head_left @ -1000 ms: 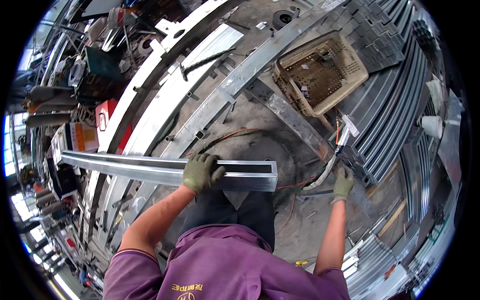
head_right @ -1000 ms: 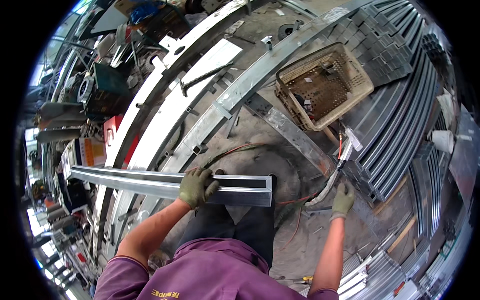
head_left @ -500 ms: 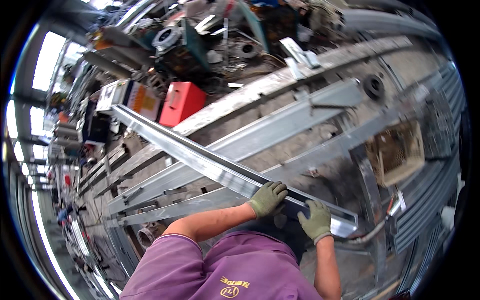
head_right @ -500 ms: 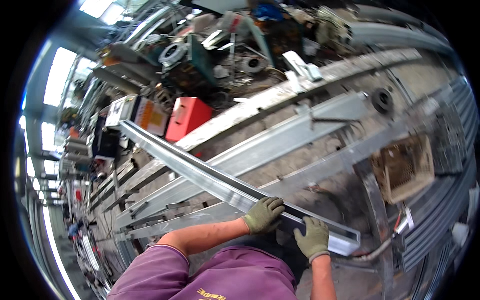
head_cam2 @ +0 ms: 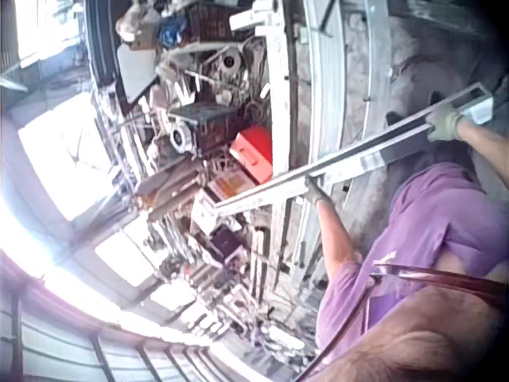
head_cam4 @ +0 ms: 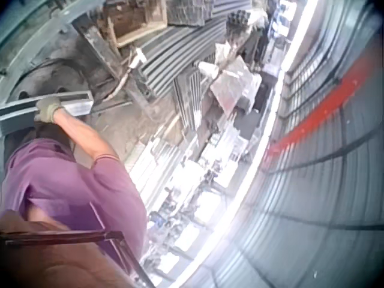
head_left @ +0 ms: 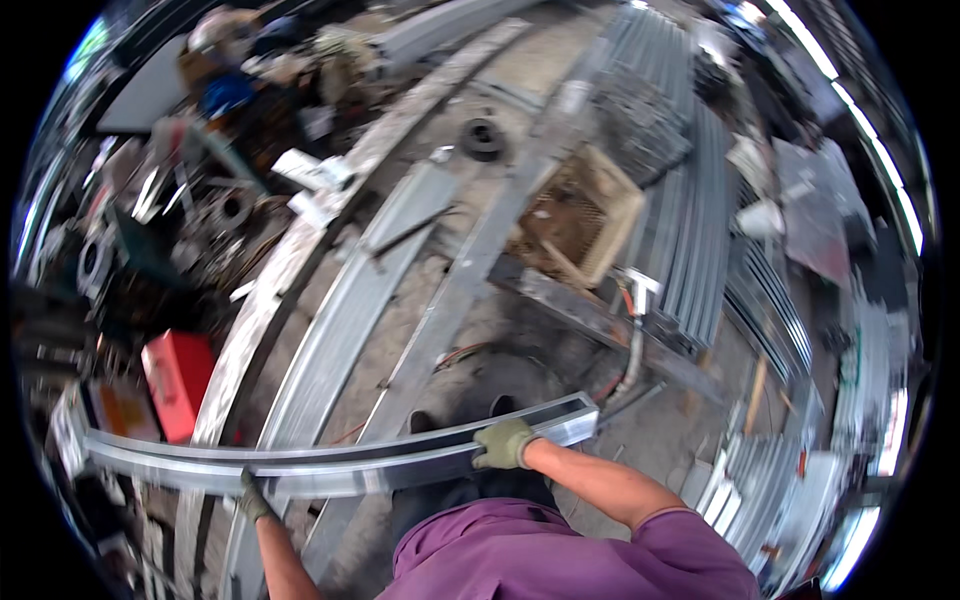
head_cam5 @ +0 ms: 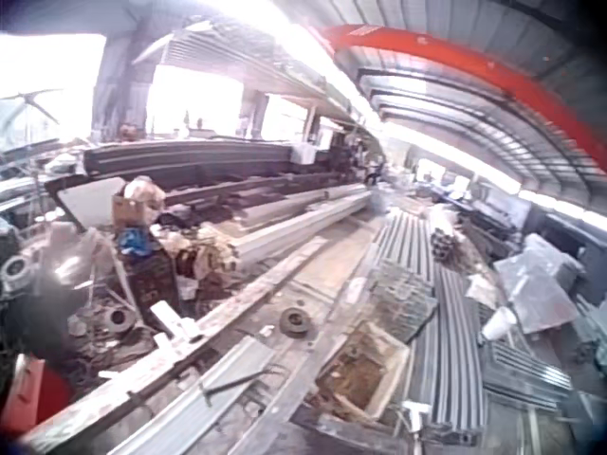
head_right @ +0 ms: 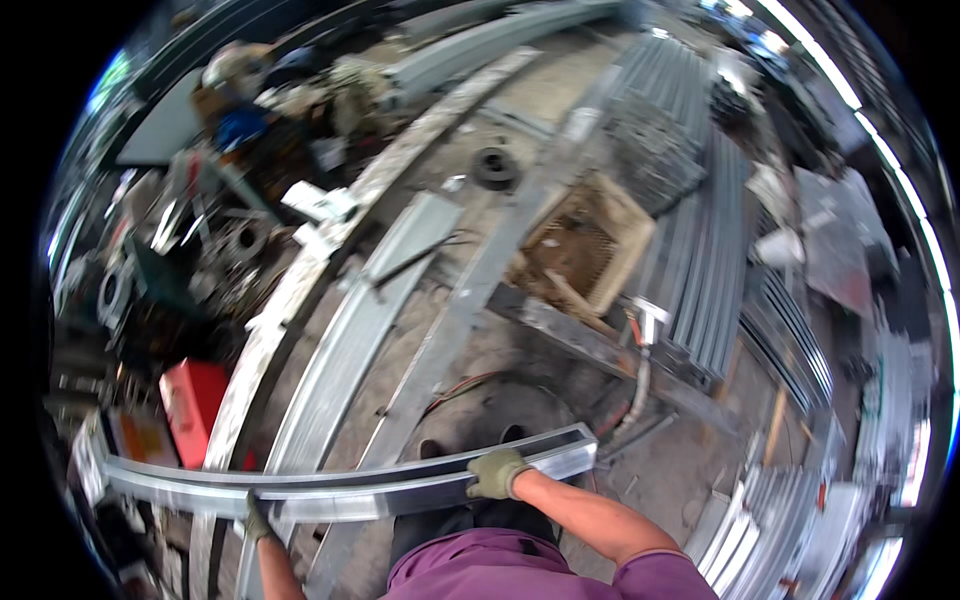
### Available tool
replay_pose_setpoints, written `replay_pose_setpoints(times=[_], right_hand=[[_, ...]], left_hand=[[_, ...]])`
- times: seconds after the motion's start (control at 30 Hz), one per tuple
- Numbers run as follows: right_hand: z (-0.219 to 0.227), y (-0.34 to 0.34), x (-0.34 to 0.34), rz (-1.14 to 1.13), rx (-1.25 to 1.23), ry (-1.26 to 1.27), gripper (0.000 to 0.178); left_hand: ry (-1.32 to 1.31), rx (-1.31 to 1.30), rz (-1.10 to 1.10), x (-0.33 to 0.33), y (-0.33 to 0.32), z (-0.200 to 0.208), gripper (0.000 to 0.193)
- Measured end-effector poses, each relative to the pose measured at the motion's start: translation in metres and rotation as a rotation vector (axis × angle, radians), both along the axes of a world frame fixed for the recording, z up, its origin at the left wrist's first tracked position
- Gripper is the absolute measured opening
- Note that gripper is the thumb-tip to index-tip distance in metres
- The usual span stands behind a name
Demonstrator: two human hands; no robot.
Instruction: The person welds metal frame components using a handheld welding torch, then retrieves additional metal pieces and small metal blocks to assemble and weld into a larger structure. The person repeatedly positions and welds the pieces together.
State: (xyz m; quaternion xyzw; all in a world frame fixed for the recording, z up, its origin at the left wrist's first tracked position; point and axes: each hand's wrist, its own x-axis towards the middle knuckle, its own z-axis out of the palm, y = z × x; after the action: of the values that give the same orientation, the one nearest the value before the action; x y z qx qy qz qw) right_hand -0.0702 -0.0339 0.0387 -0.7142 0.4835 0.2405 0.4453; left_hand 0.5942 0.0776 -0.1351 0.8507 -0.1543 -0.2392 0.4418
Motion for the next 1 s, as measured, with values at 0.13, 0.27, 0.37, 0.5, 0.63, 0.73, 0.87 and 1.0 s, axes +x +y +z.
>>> replay_pose_setpoints(times=[0.13, 0.27, 0.37, 0.5, 0.63, 0.73, 0.87, 1.0], right_hand=[[-0.004, 0.035, -0.016, -0.067, 0.011, 0.025, 0.054], [-0.006, 0.063, -0.007, -0.099, 0.054, 0.014, 0.055], [-0.014, 0.080, -0.001, -0.110, 0.054, 0.003, 0.053], [-0.016, 0.095, -0.002, -0.127, 0.108, 0.029, 0.050], [-0.018, 0.098, -0.011, -0.101, 0.112, 0.085, 0.038], [-0.014, 0.087, 0.002, -0.146, 0.101, -0.050, 0.040], [-0.021, 0.084, 0.002, -0.027, 0.199, 0.010, 0.049], [-0.008, 0.107, -0.001, -0.143, 0.234, 0.054, 0.049]], left_hand=[[0.711, 0.292, 0.055, 0.021, -0.051, 0.014, 0.069], [0.899, 0.442, 0.180, 0.037, -0.075, 0.032, 0.051], [0.895, 0.453, 0.169, 0.042, -0.074, 0.034, 0.048], [0.841, 0.503, 0.047, 0.002, -0.069, 0.063, 0.050], [0.866, 0.524, 0.003, -0.006, -0.054, 0.044, 0.044], [0.881, 0.481, 0.004, -0.040, -0.044, 0.037, 0.045], [0.908, 0.443, -0.011, -0.077, -0.040, 0.033, 0.046], [0.914, 0.429, -0.034, -0.076, -0.041, 0.038, 0.048]])
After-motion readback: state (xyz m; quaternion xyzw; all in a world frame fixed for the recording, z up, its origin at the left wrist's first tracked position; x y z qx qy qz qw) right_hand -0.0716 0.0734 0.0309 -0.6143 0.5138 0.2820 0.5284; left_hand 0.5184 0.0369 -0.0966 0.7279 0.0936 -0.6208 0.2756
